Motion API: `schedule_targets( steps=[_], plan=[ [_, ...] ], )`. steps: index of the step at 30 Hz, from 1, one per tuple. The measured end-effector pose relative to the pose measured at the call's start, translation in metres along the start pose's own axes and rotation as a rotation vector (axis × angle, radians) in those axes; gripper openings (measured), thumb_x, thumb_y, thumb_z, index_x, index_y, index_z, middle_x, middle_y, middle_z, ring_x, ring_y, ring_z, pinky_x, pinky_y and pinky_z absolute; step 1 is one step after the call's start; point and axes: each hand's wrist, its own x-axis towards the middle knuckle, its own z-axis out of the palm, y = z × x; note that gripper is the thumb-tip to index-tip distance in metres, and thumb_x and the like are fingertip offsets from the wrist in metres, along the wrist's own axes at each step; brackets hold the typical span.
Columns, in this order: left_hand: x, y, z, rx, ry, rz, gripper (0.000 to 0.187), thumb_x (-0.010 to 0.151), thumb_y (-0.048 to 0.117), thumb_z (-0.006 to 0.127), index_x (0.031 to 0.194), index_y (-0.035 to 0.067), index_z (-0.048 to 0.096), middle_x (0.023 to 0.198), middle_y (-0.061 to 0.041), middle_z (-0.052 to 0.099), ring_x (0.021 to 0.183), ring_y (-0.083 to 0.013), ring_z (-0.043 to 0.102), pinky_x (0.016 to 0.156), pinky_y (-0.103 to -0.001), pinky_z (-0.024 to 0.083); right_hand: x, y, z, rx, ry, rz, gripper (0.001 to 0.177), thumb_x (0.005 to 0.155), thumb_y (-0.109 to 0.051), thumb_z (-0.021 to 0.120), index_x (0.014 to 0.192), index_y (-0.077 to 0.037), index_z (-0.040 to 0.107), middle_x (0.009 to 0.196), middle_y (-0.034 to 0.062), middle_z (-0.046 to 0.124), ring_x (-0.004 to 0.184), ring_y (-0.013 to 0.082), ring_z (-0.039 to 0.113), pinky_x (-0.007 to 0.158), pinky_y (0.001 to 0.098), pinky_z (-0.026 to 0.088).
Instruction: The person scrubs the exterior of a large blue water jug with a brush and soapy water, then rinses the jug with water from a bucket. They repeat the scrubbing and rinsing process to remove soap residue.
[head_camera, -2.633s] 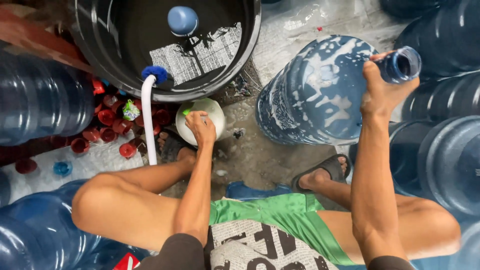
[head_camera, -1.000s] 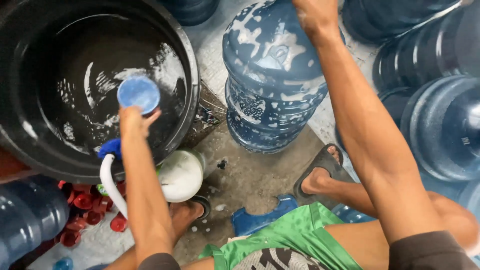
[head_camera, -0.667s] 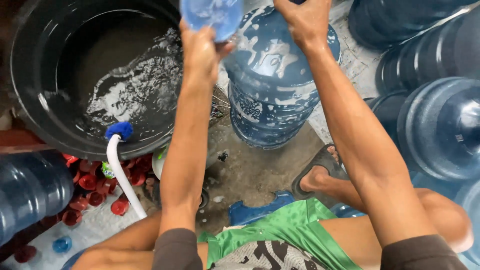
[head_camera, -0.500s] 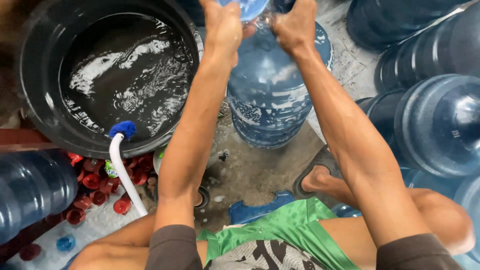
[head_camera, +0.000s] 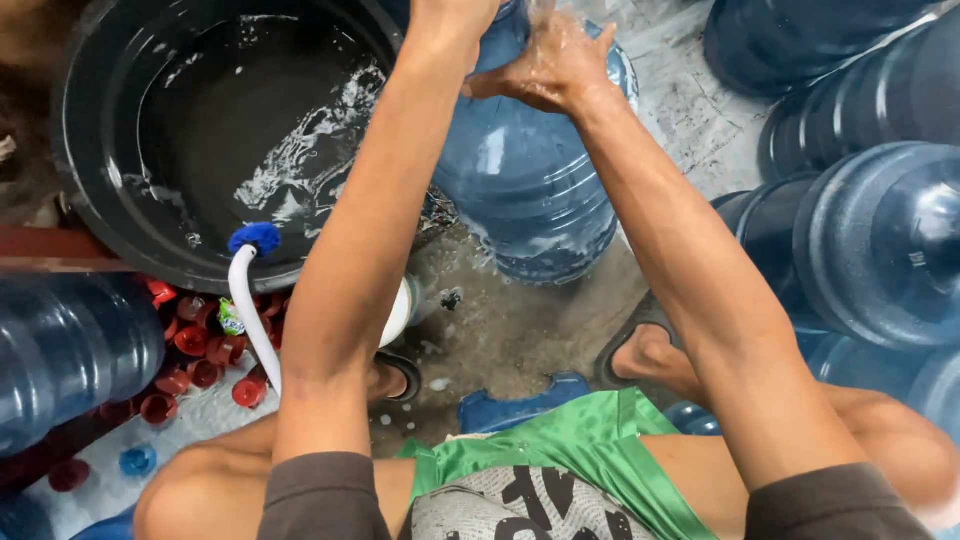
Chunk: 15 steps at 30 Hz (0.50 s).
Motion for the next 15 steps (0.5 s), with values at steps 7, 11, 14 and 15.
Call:
schedule_targets(
  steps=[7, 11, 14, 15],
  plan=[
    [-0.006, -0.012, -0.004, 0.105, 0.016, 0.064, 0.015, 0.077, 0.018, 0.046, 0.064, 0.012, 0.043, 0.056, -0.002, 0.047, 0.049, -0.0139, 0.044, 0.047, -0.031, 0.035, -0.005, 0.027, -0.009, 0.338, 0.272, -0.601, 0.073, 0.076, -0.032, 0.091, 0.125, -0.001, 0.047, 0.123, 0.0197, 0.05, 0.114, 0.0362, 0.049, 0.088, 0.0454, 0.04],
    [-0.009, -0.02, -0.011, 0.164, 0.015, 0.108, 0.014, 0.077, 0.019, 0.048, 0.065, 0.012, 0.045, 0.057, -0.002, 0.049, 0.051, -0.0145, 0.045, 0.048, -0.032, 0.036, -0.005, 0.034, -0.004, 0.239, 0.25, -0.4, 0.075, 0.075, -0.045, 0.084, 0.13, -0.007, 0.049, 0.128, 0.0171, 0.053, 0.114, 0.0399, 0.049, 0.08, 0.0494, 0.041],
    [-0.012, -0.022, -0.015, 0.218, 0.013, 0.141, 0.014, 0.076, 0.02, 0.049, 0.066, 0.012, 0.046, 0.058, -0.002, 0.051, 0.052, -0.015, 0.046, 0.049, -0.032, 0.036, -0.005, 0.036, -0.002, 0.259, 0.197, -0.297, 0.078, 0.076, -0.049, 0.082, 0.134, -0.012, 0.045, 0.133, 0.0153, 0.051, 0.117, 0.0413, 0.048, 0.077, 0.0501, 0.043],
    [-0.013, -0.023, -0.014, 0.234, 0.012, 0.151, 0.014, 0.076, 0.02, 0.049, 0.066, 0.012, 0.046, 0.059, -0.002, 0.051, 0.052, -0.0152, 0.047, 0.05, -0.032, 0.037, -0.005, 0.038, -0.002, 0.323, 0.185, -0.329, 0.082, 0.079, -0.044, 0.085, 0.139, -0.014, 0.037, 0.14, 0.0156, 0.043, 0.125, 0.0415, 0.043, 0.084, 0.0504, 0.043]
  ],
)
